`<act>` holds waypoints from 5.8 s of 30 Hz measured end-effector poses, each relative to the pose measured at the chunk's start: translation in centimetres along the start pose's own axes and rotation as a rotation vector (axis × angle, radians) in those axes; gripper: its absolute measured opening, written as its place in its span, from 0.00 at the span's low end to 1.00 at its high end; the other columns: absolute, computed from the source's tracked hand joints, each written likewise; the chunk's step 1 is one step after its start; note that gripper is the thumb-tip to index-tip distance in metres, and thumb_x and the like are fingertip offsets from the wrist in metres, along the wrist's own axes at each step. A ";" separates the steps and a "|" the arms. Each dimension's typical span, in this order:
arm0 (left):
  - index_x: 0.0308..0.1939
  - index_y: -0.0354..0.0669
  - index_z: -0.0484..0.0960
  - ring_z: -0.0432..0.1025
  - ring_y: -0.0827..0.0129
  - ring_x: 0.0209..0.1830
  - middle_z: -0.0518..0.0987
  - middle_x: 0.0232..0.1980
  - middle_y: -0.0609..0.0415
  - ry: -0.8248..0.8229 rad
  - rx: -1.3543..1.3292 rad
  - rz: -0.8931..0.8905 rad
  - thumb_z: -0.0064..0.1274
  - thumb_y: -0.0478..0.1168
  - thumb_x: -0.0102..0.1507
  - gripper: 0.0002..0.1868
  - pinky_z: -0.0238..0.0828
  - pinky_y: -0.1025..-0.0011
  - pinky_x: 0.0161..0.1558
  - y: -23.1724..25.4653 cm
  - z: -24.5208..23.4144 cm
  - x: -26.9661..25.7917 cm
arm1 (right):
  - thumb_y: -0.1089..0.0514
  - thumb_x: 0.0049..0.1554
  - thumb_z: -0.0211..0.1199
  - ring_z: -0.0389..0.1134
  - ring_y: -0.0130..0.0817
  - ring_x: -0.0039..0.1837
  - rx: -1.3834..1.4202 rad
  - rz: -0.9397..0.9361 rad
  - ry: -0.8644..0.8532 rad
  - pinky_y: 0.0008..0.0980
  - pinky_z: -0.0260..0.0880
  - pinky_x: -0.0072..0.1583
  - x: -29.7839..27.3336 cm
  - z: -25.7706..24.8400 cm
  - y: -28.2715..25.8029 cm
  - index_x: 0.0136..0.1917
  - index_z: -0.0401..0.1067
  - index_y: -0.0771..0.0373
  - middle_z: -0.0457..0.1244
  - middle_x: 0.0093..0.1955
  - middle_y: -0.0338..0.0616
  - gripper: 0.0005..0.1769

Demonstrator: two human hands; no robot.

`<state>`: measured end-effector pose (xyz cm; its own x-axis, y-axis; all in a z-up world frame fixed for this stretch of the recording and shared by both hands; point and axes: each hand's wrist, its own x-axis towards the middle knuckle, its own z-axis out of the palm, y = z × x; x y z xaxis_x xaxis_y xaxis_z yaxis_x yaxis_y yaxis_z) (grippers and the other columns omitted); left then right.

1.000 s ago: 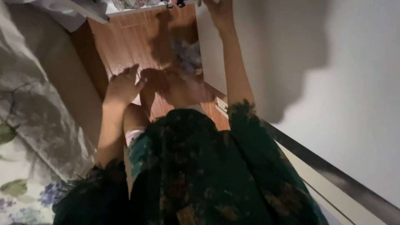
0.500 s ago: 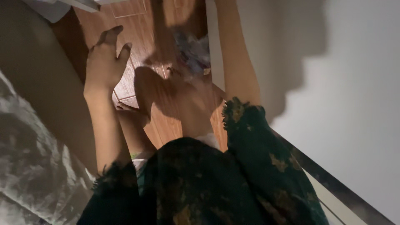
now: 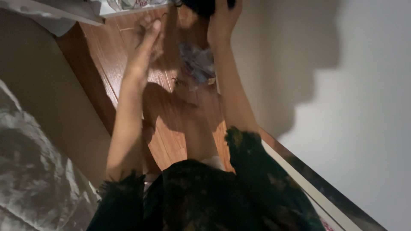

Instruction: The person folds a light-colored striped shirt and a pair of black shorts on a bed and places them into an open suitcase.

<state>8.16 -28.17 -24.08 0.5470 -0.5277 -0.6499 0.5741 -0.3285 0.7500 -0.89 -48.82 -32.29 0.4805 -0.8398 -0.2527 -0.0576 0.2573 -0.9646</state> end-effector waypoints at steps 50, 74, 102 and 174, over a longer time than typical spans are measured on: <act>0.51 0.29 0.80 0.77 0.64 0.47 0.84 0.48 0.48 1.251 -0.244 0.323 0.68 0.31 0.53 0.23 0.74 0.70 0.54 -1.7 -28.1 -49.6 | 0.76 0.53 0.64 0.41 0.37 0.85 0.036 0.321 -0.934 0.34 0.43 0.79 -51.3 29.3 -15.6 0.82 0.49 0.62 0.44 0.85 0.48 0.49; 0.67 0.35 0.74 0.72 0.66 0.62 0.80 0.62 0.48 1.470 -0.666 0.368 0.39 0.40 0.73 0.21 0.64 0.71 0.66 -13.8 -40.1 -50.1 | 0.79 0.51 0.68 0.51 0.43 0.81 -0.204 0.020 -1.125 0.40 0.47 0.80 -54.6 44.9 -10.8 0.78 0.55 0.64 0.52 0.79 0.52 0.46; 0.64 0.33 0.75 0.69 0.68 0.53 0.77 0.56 0.46 1.825 -0.614 0.215 0.45 0.35 0.76 0.14 0.68 0.70 0.60 -7.6 -37.7 -54.6 | 0.61 0.69 0.55 0.69 0.44 0.64 0.253 1.360 -1.318 0.45 0.70 0.68 -59.2 46.5 -7.6 0.60 0.69 0.67 0.67 0.60 0.48 0.09; 0.83 0.44 0.39 0.37 0.38 0.85 0.38 0.86 0.34 1.523 0.130 -0.036 0.49 0.50 0.71 0.45 0.36 0.46 0.80 -2.8 -42.5 -45.2 | 0.51 0.66 0.52 0.37 0.56 0.88 -0.729 -1.069 -1.876 0.70 0.24 0.81 -57.5 52.6 -6.7 0.86 0.40 0.62 0.37 0.87 0.58 0.41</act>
<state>7.69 29.88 -2.10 0.6672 0.7365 -0.1115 0.5893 -0.4303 0.6839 17.87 22.90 -7.38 0.5279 0.8419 0.1120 0.6984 -0.3552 -0.6214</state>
